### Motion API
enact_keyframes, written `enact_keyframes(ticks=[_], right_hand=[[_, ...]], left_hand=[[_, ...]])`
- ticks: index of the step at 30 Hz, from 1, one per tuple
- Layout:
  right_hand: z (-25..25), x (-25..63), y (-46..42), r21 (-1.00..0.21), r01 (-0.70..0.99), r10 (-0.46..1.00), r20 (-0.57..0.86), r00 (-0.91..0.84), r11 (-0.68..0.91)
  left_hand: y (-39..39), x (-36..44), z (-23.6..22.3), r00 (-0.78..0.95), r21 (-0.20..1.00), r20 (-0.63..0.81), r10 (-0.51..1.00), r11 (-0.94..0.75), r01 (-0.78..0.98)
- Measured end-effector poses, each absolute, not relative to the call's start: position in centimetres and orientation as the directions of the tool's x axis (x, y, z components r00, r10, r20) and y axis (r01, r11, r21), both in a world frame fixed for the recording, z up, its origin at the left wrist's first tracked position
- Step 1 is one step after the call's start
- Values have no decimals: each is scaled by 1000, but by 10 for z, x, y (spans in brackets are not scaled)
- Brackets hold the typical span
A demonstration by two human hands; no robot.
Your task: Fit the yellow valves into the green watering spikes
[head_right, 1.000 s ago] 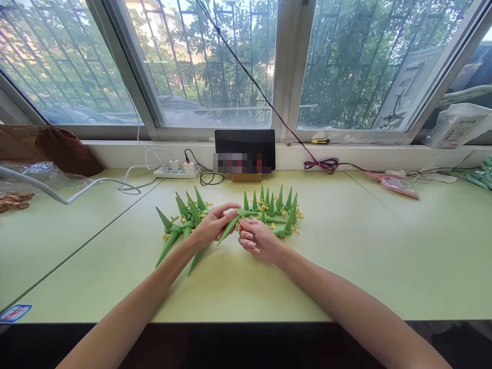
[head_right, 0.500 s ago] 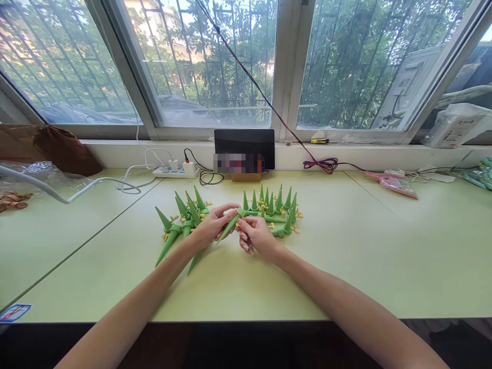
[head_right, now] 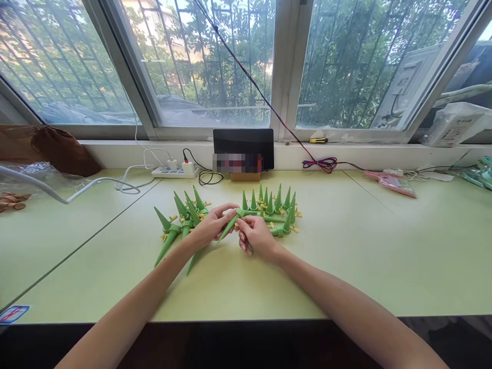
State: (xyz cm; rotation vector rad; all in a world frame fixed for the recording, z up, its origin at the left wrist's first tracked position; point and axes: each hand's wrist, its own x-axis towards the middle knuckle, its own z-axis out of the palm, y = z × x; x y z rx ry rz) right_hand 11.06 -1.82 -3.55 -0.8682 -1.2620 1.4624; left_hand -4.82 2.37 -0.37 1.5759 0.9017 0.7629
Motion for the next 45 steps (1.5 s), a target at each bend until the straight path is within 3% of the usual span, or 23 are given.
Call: enact_keyframes(ticks=[17, 30, 33, 38, 45], right_hand=[[-40, 111, -16, -985, -158, 965, 107, -239, 70], [-37, 111, -21, -970, 94, 963, 205, -177, 223], [-38, 111, -20, -960, 133, 964, 230, -130, 247], [-43, 113, -17, -945, 159, 958, 280, -58, 286], [-43, 117, -20, -891, 272, 931, 353, -86, 363]], left_hand=[[24, -46, -7, 495, 977, 28, 869, -128, 169], [26, -49, -7, 464, 899, 175, 868, -333, 284], [28, -49, -8, 439, 847, 217, 872, -392, 360], [31, -49, -13, 415, 615, 371, 831, -554, 561], [33, -51, -20, 465, 494, 346, 815, -580, 648]])
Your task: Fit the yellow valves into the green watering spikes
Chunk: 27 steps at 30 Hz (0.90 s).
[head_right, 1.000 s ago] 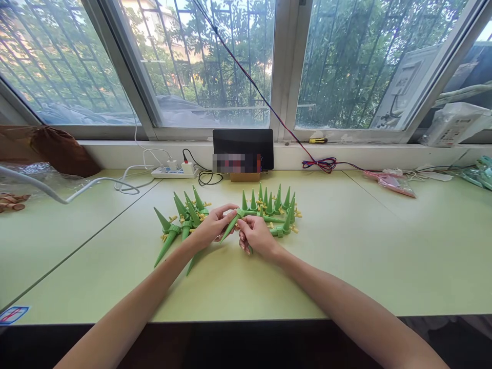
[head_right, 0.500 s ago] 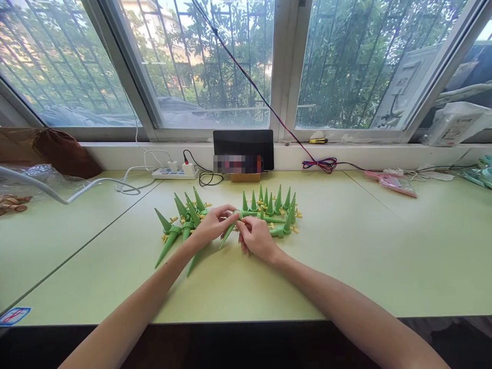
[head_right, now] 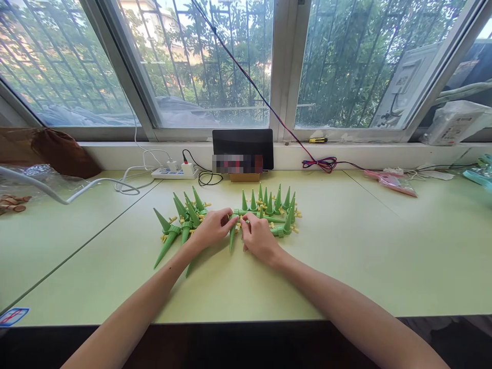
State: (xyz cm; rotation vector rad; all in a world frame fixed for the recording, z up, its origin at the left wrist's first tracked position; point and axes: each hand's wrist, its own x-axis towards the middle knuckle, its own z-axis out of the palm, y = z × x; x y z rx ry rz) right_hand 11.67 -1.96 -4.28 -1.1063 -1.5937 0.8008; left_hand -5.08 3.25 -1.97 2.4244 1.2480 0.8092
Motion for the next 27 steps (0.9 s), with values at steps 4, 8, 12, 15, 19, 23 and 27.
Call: enact_keyframes(ticks=[4, 8, 12, 15, 19, 23, 27], right_hand=[[-42, 118, -20, -859, 338, 922, 377, -92, 385], [-40, 119, -20, -822, 434, 925, 371, -83, 369], [-38, 118, -21, -781, 509, 923, 376, -78, 361], [-38, 118, -22, -751, 548, 918, 387, -88, 369], [-39, 118, -20, -678, 615, 890, 447, -91, 403], [-41, 119, -19, -632, 639, 865, 491, -106, 438], [-42, 118, -18, -633, 642, 874, 470, -125, 432]], left_hand=[[32, -52, -19, 448, 439, 346, 825, -564, 699], [31, -53, -17, 445, 375, 320, 836, -543, 752], [30, -54, -16, 428, 320, 283, 858, -505, 802], [29, -55, -15, 408, 305, 274, 871, -481, 822], [30, -55, -15, 380, 334, 304, 874, -471, 816], [34, -54, -15, 315, 424, 377, 871, -464, 777], [37, -53, -14, 278, 490, 434, 857, -484, 725]])
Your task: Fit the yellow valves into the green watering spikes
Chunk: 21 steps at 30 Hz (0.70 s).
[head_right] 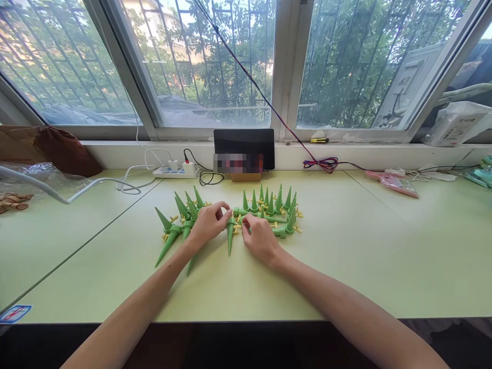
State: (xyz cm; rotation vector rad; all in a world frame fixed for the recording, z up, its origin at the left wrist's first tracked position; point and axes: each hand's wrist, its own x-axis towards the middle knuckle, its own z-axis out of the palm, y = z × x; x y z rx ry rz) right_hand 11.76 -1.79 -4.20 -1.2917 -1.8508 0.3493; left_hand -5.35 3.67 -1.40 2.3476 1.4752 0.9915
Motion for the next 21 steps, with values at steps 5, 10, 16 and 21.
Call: enact_keyframes(ticks=[5, 10, 16, 21], right_hand=[[-40, 114, -21, -635, 651, 890, 431, -148, 416], [-40, 113, -22, -650, 640, 898, 409, -161, 410], [-42, 112, -21, -641, 648, 898, 407, -168, 412], [-44, 113, -21, -641, 653, 903, 393, -173, 404]], left_hand=[[34, -49, -16, 313, 508, 463, 829, -537, 673], [34, -48, -18, 344, 500, 460, 818, -559, 662], [35, -49, -19, 361, 489, 456, 813, -568, 662], [34, -48, -18, 372, 477, 454, 810, -574, 665]])
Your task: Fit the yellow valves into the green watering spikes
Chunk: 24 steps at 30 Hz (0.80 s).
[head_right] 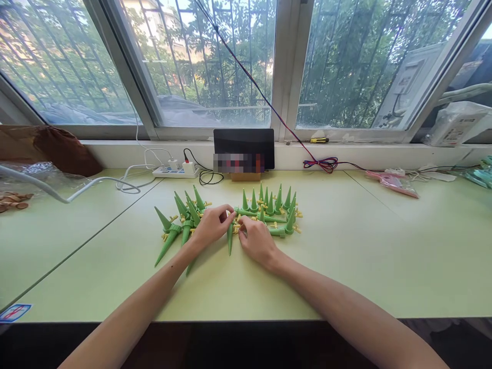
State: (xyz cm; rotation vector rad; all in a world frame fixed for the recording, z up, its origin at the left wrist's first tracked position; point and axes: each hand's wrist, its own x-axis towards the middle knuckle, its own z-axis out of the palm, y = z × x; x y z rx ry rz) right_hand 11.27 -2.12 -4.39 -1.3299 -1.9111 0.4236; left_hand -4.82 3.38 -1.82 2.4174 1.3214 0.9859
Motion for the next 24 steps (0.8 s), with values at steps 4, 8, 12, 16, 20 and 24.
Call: enact_keyframes(ticks=[4, 8, 12, 16, 20, 24], right_hand=[[-46, 112, -21, -638, 654, 903, 388, -184, 407], [-45, 110, -20, -631, 653, 900, 385, -204, 418], [-44, 109, -20, -627, 658, 903, 371, -217, 416], [-44, 109, -20, -620, 666, 905, 359, -230, 415], [-43, 109, -20, -616, 659, 897, 366, -247, 432], [-43, 109, -20, -622, 642, 890, 377, -257, 449]], left_hand=[[34, -48, -18, 374, 472, 452, 810, -573, 671], [35, -49, -19, 378, 465, 453, 807, -576, 672], [34, -49, -19, 387, 465, 451, 804, -582, 667], [33, -49, -18, 397, 464, 439, 806, -582, 668], [34, -49, -17, 405, 458, 436, 804, -586, 668], [34, -49, -18, 410, 466, 426, 806, -585, 664]])
